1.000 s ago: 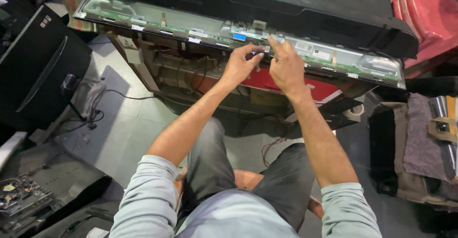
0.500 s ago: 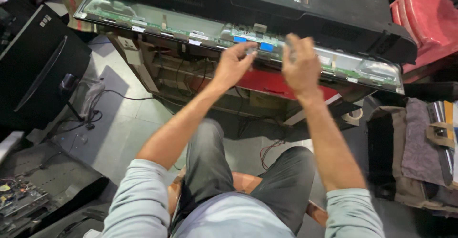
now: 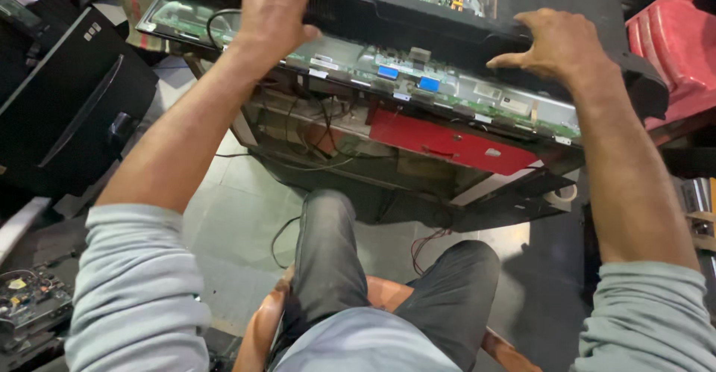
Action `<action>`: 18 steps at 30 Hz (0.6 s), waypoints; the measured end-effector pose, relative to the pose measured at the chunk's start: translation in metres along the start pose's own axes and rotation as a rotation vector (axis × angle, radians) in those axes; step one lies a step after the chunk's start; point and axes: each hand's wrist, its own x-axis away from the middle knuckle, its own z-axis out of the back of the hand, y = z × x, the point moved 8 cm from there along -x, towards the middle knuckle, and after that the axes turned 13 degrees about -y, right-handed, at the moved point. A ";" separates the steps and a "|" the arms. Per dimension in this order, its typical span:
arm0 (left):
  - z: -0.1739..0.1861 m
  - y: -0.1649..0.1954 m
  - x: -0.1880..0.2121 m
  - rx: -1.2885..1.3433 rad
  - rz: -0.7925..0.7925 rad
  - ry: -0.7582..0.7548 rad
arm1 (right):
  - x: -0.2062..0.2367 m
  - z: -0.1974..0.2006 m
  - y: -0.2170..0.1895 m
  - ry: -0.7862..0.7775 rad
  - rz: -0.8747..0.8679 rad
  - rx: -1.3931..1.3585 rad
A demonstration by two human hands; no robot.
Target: The person sits at a workbench and repairs a television. They remove the back cover, handle the internal main board and cables, reconnect connectors along the board, then reposition and press the back cover back onto the TV.
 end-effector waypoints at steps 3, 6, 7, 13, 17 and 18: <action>-0.004 0.011 -0.020 -0.151 -0.058 -0.079 | -0.017 0.000 -0.002 -0.093 0.021 0.036; -0.007 0.008 -0.036 -0.170 -0.094 -0.134 | -0.028 -0.001 0.002 -0.139 0.039 0.042; -0.009 0.005 -0.039 -0.160 -0.105 -0.160 | -0.030 -0.002 0.003 -0.154 0.046 0.039; -0.010 0.001 -0.047 -0.247 -0.202 -0.164 | -0.033 0.006 0.011 -0.161 0.047 0.016; 0.000 -0.001 -0.052 -0.153 -0.207 -0.162 | -0.034 0.031 0.024 -0.173 0.019 0.035; 0.004 0.000 -0.053 -0.153 -0.216 -0.137 | -0.036 0.039 0.026 -0.166 0.023 0.039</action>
